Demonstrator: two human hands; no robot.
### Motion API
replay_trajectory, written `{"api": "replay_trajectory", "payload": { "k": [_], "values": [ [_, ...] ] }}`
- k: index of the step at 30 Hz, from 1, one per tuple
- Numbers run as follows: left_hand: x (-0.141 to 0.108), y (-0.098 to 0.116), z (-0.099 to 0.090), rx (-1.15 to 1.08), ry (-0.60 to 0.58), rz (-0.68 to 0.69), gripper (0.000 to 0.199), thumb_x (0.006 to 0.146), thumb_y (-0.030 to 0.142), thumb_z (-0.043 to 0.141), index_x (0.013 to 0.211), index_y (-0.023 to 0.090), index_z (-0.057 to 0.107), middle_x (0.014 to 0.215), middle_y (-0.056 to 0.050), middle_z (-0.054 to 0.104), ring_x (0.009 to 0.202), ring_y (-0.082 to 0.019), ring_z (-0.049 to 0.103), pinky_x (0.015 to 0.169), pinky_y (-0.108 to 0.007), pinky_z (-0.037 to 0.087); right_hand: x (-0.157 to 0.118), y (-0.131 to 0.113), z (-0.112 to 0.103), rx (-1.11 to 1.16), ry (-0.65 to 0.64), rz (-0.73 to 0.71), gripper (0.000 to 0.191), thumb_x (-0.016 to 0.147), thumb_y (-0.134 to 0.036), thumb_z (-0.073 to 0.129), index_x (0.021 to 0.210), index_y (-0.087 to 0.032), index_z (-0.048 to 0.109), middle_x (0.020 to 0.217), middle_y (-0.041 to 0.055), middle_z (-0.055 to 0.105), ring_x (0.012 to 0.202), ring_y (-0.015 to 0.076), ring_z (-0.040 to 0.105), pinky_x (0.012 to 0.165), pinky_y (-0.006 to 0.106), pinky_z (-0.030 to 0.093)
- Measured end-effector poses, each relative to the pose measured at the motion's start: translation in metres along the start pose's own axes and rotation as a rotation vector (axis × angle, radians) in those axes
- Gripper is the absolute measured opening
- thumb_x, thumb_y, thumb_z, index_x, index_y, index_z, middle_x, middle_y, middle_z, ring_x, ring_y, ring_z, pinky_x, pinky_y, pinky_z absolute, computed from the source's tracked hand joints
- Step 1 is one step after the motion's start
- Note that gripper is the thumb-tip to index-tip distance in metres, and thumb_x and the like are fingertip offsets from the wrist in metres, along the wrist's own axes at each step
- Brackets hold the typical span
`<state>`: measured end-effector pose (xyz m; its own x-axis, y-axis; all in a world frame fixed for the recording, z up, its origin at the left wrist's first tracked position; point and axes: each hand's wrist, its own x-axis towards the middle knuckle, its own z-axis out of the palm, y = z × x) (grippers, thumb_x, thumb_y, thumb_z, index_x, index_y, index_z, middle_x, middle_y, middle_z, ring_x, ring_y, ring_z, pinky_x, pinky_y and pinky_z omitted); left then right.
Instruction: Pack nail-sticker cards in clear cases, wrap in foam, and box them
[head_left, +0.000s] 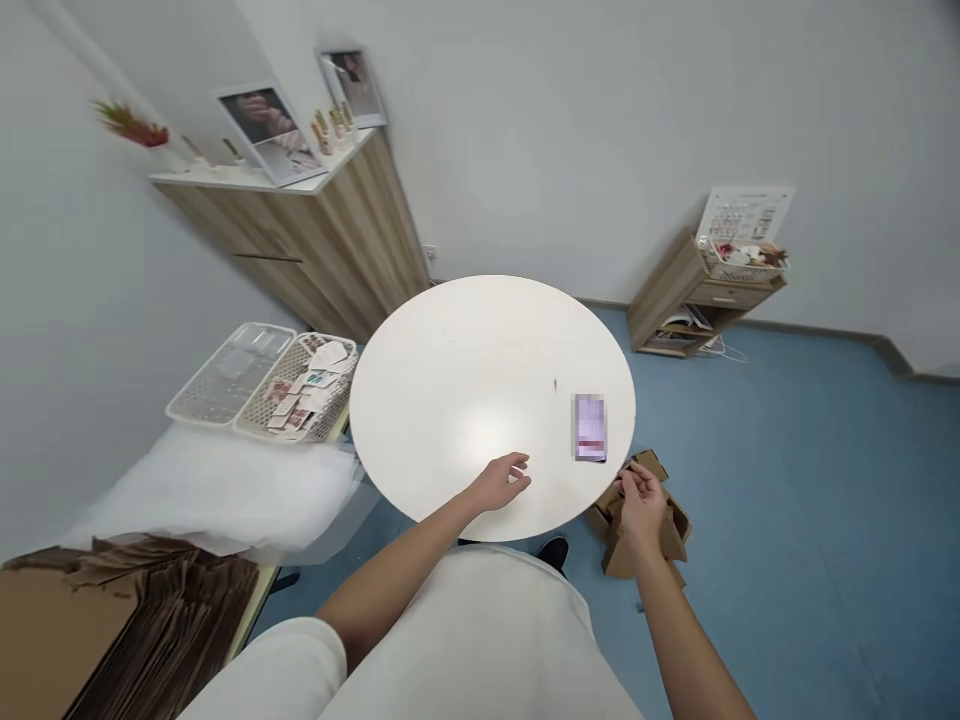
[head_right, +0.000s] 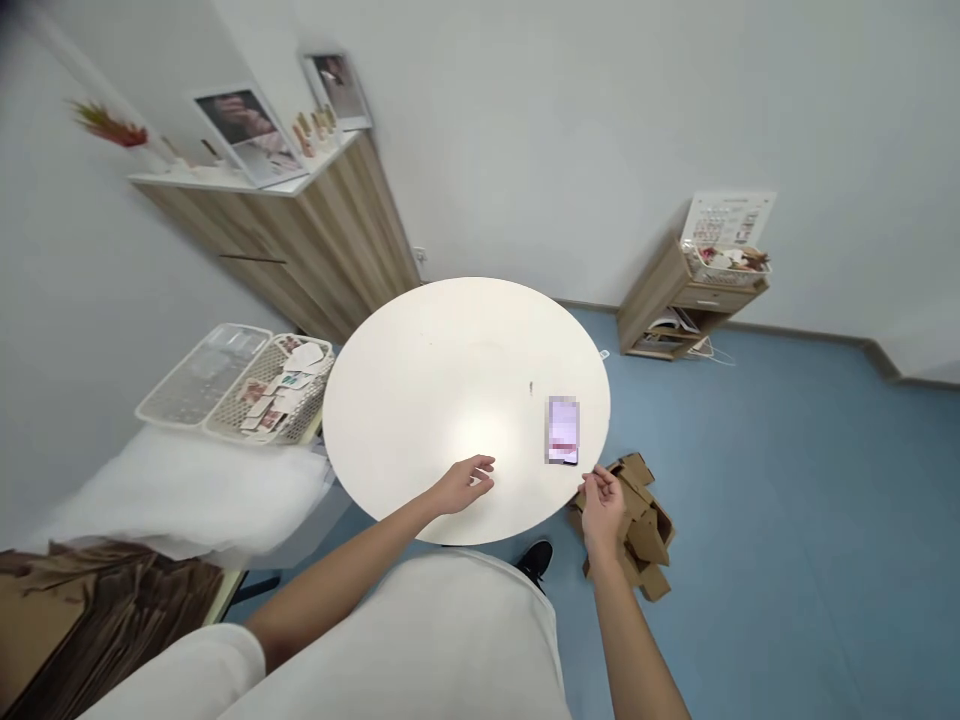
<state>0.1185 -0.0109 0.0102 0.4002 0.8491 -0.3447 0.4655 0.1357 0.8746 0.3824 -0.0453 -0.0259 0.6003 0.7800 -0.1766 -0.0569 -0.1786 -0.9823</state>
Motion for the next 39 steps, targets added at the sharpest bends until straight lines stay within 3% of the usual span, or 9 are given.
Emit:
{"api": "replay_trajectory", "payload": {
  "k": [4, 8, 14, 20, 27, 34, 39],
  "values": [
    [-0.031, -0.035, -0.049, -0.040, 0.115, -0.024, 0.043, 0.078, 0.039, 0.049, 0.116, 0.019, 0.048, 0.113, -0.010, 0.056, 0.095, -0.018, 0.058, 0.077, -0.030, 0.046, -0.030, -0.020, 0.081, 0.004, -0.168, 0.000, 0.039, 0.065, -0.041, 0.065, 0.095, -0.018, 0.056, 0.073, 0.0016, 0.060, 0.059, 0.0112, 0.055, 0.064, 0.030, 0.048],
    [-0.054, -0.064, -0.081, -0.097, 0.236, -0.079, 0.042, 0.078, 0.036, 0.049, 0.116, 0.019, 0.047, 0.112, -0.010, 0.056, 0.093, -0.017, 0.059, 0.079, -0.030, 0.045, -0.060, -0.029, 0.137, -0.006, -0.343, 0.021, 0.038, 0.066, -0.043, 0.063, 0.094, -0.018, 0.056, 0.069, 0.0010, 0.060, 0.059, 0.0120, 0.056, 0.064, 0.032, 0.048],
    [-0.081, -0.093, -0.106, -0.204, 0.447, -0.161, 0.040, 0.077, 0.033, 0.050, 0.115, 0.018, 0.048, 0.109, -0.009, 0.057, 0.088, -0.015, 0.060, 0.079, -0.029, 0.046, -0.087, -0.038, 0.177, -0.123, -0.604, 0.080, 0.035, 0.069, -0.041, 0.060, 0.097, -0.020, 0.055, 0.073, 0.0011, 0.063, 0.065, 0.0139, 0.059, 0.074, 0.035, 0.046],
    [-0.103, -0.101, -0.113, -0.260, 0.652, -0.230, 0.039, 0.076, 0.032, 0.052, 0.112, 0.018, 0.050, 0.105, -0.010, 0.059, 0.086, -0.016, 0.059, 0.077, -0.030, 0.047, -0.081, -0.037, 0.211, -0.298, -0.952, 0.224, 0.046, 0.069, -0.042, 0.059, 0.109, -0.023, 0.049, 0.090, 0.0039, 0.064, 0.072, 0.0169, 0.063, 0.079, 0.037, 0.045],
    [-0.137, -0.107, -0.132, -0.266, 0.833, -0.314, 0.041, 0.074, 0.032, 0.056, 0.112, 0.016, 0.051, 0.105, -0.010, 0.059, 0.087, -0.017, 0.059, 0.077, -0.031, 0.048, -0.084, -0.043, 0.275, -0.356, -1.161, 0.151, 0.047, 0.067, -0.042, 0.060, 0.109, -0.023, 0.051, 0.098, 0.0052, 0.062, 0.077, 0.0180, 0.062, 0.079, 0.037, 0.044],
    [-0.167, -0.125, -0.179, -0.177, 0.926, -0.392, 0.040, 0.075, 0.036, 0.054, 0.111, 0.018, 0.051, 0.106, -0.009, 0.060, 0.085, -0.017, 0.060, 0.073, -0.030, 0.049, -0.114, -0.050, 0.346, -0.377, -1.353, 0.096, 0.035, 0.066, -0.039, 0.062, 0.096, -0.022, 0.059, 0.090, 0.0029, 0.062, 0.073, 0.0163, 0.061, 0.074, 0.035, 0.044],
    [-0.173, -0.149, -0.237, -0.114, 0.903, -0.403, 0.038, 0.075, 0.034, 0.055, 0.110, 0.019, 0.052, 0.106, -0.008, 0.060, 0.087, -0.016, 0.061, 0.075, -0.028, 0.048, -0.143, -0.040, 0.403, -0.370, -1.375, 0.088, 0.034, 0.066, -0.036, 0.061, 0.096, -0.022, 0.060, 0.090, 0.0031, 0.063, 0.072, 0.0149, 0.059, 0.074, 0.034, 0.044]
  ]
}}
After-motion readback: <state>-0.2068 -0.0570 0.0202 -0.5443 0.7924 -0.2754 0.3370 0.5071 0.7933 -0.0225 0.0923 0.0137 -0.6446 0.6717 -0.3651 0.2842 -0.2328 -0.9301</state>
